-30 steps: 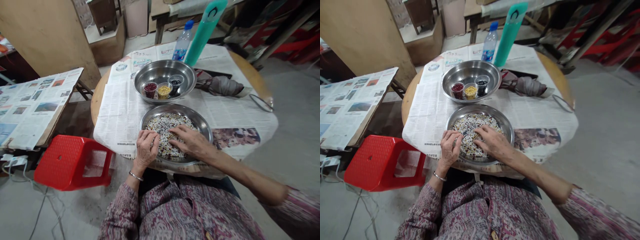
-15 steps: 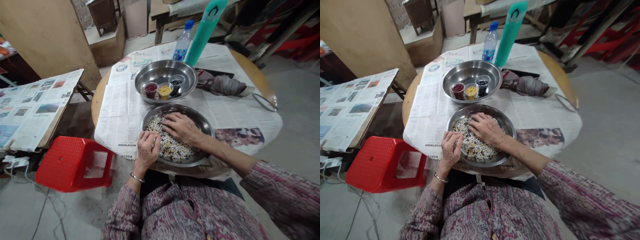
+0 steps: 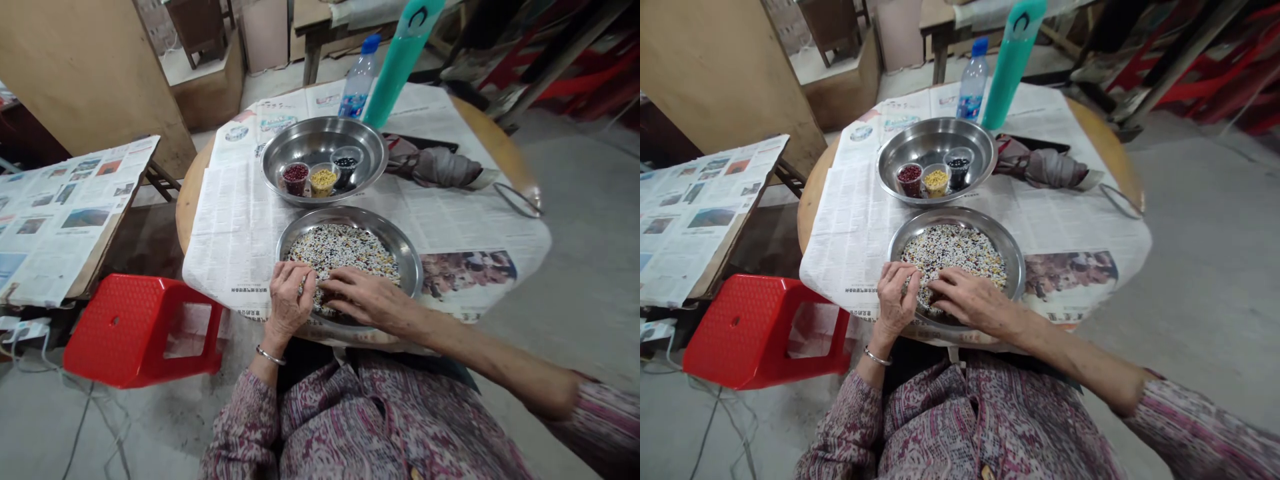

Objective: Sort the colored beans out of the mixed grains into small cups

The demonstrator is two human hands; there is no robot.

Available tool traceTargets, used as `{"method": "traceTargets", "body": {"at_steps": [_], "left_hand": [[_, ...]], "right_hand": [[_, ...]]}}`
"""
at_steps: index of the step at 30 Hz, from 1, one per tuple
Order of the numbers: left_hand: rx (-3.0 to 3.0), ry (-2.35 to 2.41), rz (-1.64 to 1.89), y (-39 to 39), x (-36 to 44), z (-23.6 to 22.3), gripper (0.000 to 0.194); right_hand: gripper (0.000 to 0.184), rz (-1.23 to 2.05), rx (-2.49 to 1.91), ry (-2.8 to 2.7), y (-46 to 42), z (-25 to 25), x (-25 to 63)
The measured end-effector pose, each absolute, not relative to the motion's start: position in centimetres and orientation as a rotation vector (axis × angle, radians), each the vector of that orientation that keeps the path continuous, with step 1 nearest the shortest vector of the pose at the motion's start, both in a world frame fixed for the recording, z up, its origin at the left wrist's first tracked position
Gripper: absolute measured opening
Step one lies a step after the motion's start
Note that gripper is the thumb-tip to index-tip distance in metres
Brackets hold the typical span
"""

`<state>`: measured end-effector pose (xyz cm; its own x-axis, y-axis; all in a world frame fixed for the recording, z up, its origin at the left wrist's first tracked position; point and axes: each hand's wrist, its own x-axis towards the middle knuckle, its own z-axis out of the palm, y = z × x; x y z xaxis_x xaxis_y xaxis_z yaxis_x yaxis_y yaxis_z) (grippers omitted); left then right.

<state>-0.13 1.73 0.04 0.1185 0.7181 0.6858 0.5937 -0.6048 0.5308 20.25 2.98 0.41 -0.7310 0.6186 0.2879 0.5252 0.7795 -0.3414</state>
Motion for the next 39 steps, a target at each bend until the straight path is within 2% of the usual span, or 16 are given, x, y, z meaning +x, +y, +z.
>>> {"method": "traceTargets", "body": {"at_steps": [5,15,20,24,31,39], "left_hand": [[2.249,1.341,1.514,1.7,-0.2,0.1,0.020],[2.253,1.345,1.503,1.8,-0.2,0.2,0.020],[2.255,1.347,1.506,1.9,-0.2,0.1,0.021],[2.249,1.352,1.512,1.8,-0.3,-0.1,0.023],[2.221,1.338,1.513,1.7,-0.2,0.0,0.022],[2.204,1.349,1.516,1.7,-0.1,0.1,0.013]], "right_hand": [[0.026,0.324,-0.848,-2.597,5.7,0.0,19.5],[0.031,0.264,-1.429,-2.199,10.5,-0.8,20.9],[0.033,0.291,-1.341,-2.324,9.5,0.7,16.9],[0.023,0.412,-1.127,-2.502,7.9,1.3,15.4],[0.013,0.581,-0.840,-2.624,4.5,1.3,20.1],[0.021,0.338,-1.147,-2.445,6.4,0.8,24.5]]}}
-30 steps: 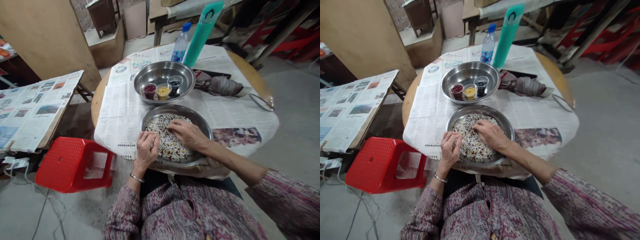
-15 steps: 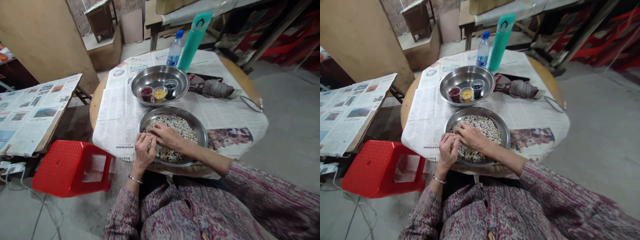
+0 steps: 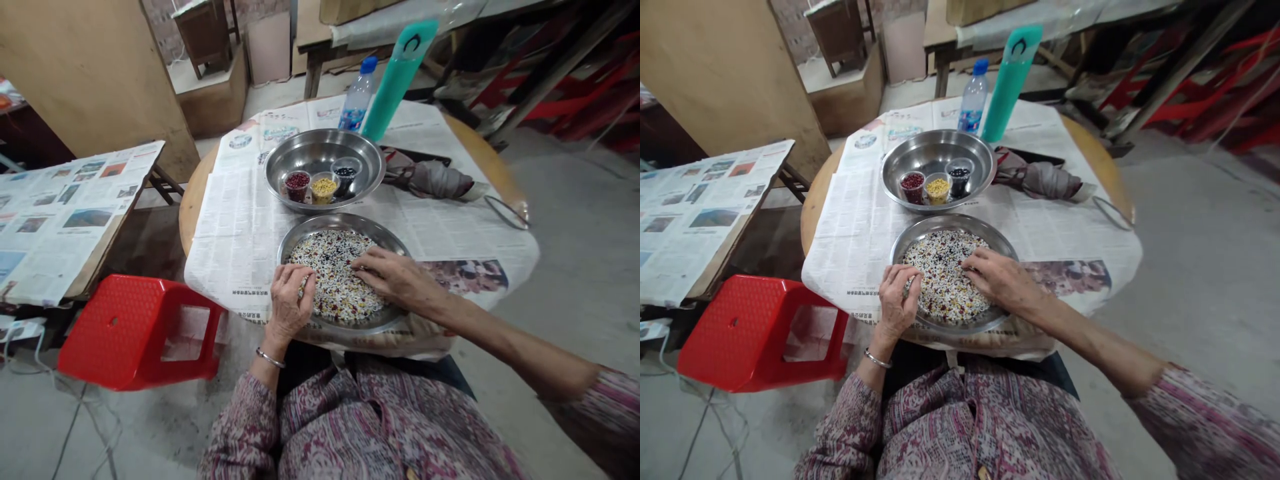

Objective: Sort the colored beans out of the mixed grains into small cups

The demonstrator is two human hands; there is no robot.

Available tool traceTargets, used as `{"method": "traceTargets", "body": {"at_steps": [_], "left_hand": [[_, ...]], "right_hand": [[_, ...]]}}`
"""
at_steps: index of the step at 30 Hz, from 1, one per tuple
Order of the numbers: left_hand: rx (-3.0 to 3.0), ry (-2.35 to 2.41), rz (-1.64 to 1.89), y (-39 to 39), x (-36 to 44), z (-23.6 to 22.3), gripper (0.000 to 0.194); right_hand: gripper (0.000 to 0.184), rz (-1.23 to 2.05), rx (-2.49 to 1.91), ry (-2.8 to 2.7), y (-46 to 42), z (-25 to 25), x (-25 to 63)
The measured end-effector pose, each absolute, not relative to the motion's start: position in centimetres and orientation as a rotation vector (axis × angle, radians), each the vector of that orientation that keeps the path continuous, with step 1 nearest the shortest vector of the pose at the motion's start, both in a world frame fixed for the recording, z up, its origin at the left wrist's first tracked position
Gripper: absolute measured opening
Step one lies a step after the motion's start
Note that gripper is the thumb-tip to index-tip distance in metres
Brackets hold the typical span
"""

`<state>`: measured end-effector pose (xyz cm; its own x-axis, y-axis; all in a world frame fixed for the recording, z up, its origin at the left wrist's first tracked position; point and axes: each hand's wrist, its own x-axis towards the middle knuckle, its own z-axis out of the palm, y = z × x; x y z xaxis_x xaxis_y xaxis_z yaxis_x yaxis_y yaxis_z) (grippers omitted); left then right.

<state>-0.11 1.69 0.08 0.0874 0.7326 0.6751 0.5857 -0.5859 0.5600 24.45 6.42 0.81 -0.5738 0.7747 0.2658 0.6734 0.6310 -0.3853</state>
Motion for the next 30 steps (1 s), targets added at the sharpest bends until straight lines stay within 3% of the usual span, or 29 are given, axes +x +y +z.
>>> {"method": "traceTargets", "body": {"at_steps": [7,15,24,30], "left_hand": [[2.195,1.322,1.570,1.8,-0.1,-0.1,0.010],[2.280,1.369,1.431,1.4,0.0,0.2,0.028],[2.320,1.435,1.383,1.4,0.1,0.0,0.031],[2.313,1.440,1.366,1.4,0.0,-0.2,0.031]], "right_hand": [[0.017,0.390,-1.034,-2.526,5.3,1.0,20.9],[0.017,0.466,-1.189,-2.368,6.2,2.6,20.9],[0.024,0.282,-1.318,-2.102,15.5,8.6,17.9],[0.031,0.186,-1.498,-2.272,21.4,11.3,14.4]]}}
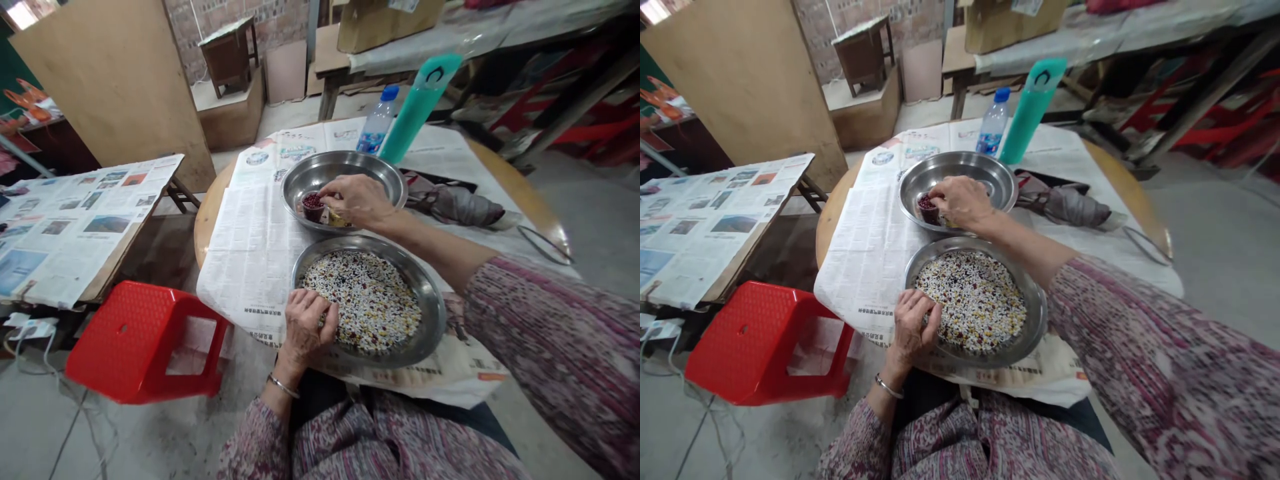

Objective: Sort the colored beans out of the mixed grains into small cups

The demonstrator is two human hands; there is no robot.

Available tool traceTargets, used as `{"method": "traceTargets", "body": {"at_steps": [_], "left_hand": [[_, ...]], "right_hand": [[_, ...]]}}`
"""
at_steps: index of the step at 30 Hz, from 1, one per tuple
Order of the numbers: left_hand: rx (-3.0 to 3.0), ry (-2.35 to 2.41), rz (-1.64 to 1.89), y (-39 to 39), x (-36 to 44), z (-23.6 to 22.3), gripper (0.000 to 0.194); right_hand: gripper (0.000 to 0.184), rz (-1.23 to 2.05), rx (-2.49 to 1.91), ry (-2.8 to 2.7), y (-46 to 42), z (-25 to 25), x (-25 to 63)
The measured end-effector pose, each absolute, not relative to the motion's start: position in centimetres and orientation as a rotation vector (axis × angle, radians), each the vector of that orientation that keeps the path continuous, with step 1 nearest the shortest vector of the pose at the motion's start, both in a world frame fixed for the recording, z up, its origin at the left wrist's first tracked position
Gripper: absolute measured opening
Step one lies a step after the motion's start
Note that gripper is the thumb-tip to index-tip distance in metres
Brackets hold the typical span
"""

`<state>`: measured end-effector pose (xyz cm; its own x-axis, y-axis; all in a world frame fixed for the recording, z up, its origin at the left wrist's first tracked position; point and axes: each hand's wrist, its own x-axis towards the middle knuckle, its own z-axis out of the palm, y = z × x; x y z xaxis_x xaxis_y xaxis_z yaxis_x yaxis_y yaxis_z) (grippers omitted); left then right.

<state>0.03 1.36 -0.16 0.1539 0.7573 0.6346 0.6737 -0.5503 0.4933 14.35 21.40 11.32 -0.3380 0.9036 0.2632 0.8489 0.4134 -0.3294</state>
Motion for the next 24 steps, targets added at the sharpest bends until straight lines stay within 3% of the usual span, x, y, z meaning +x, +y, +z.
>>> {"method": "traceTargets", "body": {"at_steps": [17,24], "left_hand": [[2.280,1.414,1.389,1.5,0.2,-0.1,0.035],[2.267,1.421,1.386,1.5,0.3,-0.1,0.035]], "right_hand": [[0.028,0.199,-1.248,-2.380,25.7,7.2,13.6],[0.030,0.151,-1.394,-2.377,24.7,8.7,13.5]]}}
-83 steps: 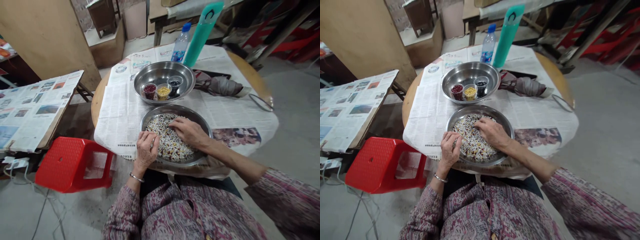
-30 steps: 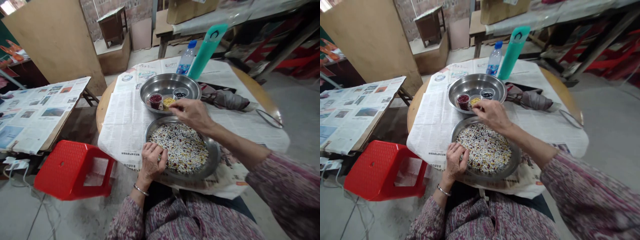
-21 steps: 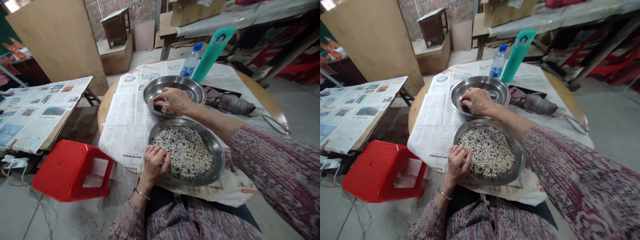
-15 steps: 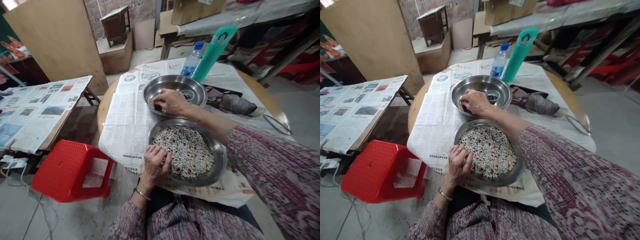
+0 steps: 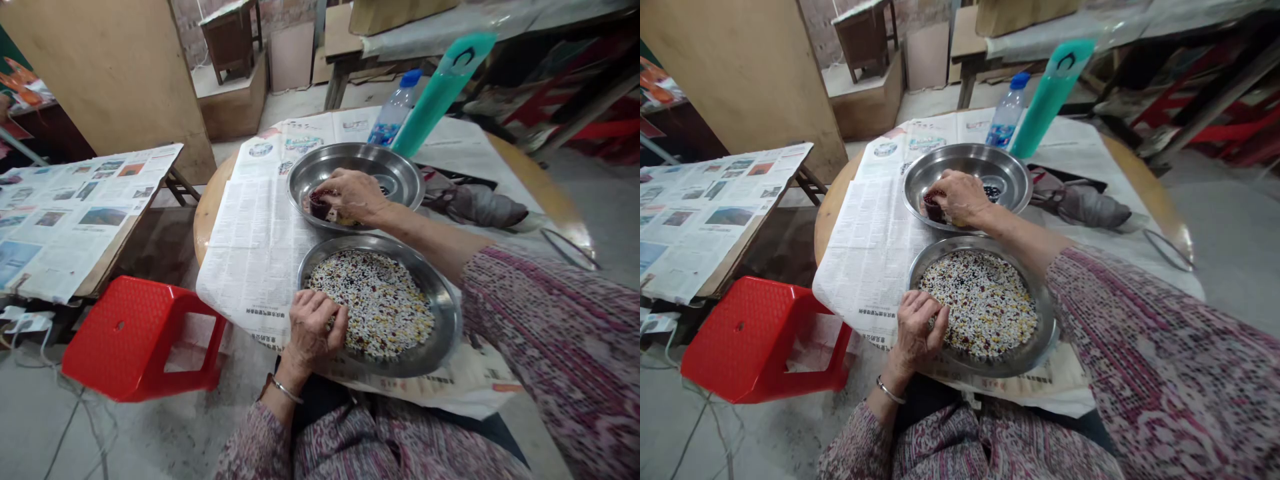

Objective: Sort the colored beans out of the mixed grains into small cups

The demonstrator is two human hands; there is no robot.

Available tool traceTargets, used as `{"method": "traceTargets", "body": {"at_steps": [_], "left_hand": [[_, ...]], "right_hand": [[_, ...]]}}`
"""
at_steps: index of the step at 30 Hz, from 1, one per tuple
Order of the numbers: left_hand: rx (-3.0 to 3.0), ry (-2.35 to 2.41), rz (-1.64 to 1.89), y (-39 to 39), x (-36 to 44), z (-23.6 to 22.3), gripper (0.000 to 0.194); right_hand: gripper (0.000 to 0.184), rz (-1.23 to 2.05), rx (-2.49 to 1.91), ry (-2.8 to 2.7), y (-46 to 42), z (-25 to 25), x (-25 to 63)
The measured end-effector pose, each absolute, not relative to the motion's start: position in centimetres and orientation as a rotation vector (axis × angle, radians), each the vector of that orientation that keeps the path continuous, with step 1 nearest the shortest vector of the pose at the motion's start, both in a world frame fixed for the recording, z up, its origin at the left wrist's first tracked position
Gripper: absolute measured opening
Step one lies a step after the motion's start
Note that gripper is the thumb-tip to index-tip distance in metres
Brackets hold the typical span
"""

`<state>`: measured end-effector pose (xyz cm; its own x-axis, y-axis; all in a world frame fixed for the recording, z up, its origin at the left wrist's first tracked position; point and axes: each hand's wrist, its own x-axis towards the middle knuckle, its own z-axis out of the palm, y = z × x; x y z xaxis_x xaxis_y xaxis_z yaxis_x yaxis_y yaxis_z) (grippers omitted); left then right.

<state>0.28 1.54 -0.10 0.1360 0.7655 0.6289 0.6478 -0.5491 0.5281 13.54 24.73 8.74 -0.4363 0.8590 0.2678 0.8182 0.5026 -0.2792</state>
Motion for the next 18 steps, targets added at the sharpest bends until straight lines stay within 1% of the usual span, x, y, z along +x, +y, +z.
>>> {"method": "traceTargets", "body": {"at_steps": [4,7,12,18], "left_hand": [[2.267,1.412,1.384,1.5,0.3,-0.1,0.034],[2.269,1.420,1.376,1.4,0.3,0.0,0.034],[2.289,1.445,1.328,1.4,0.2,0.1,0.035],[2.305,1.452,1.345,1.5,0.2,0.0,0.035]], "right_hand": [[0.032,0.147,-1.467,-2.438,24.2,9.7,13.0],[0.032,0.131,-1.489,-2.498,24.5,9.5,12.8],[0.027,0.147,-1.478,-2.406,25.1,8.6,12.4],[0.030,0.164,-1.466,-2.260,24.6,8.8,12.9]]}}
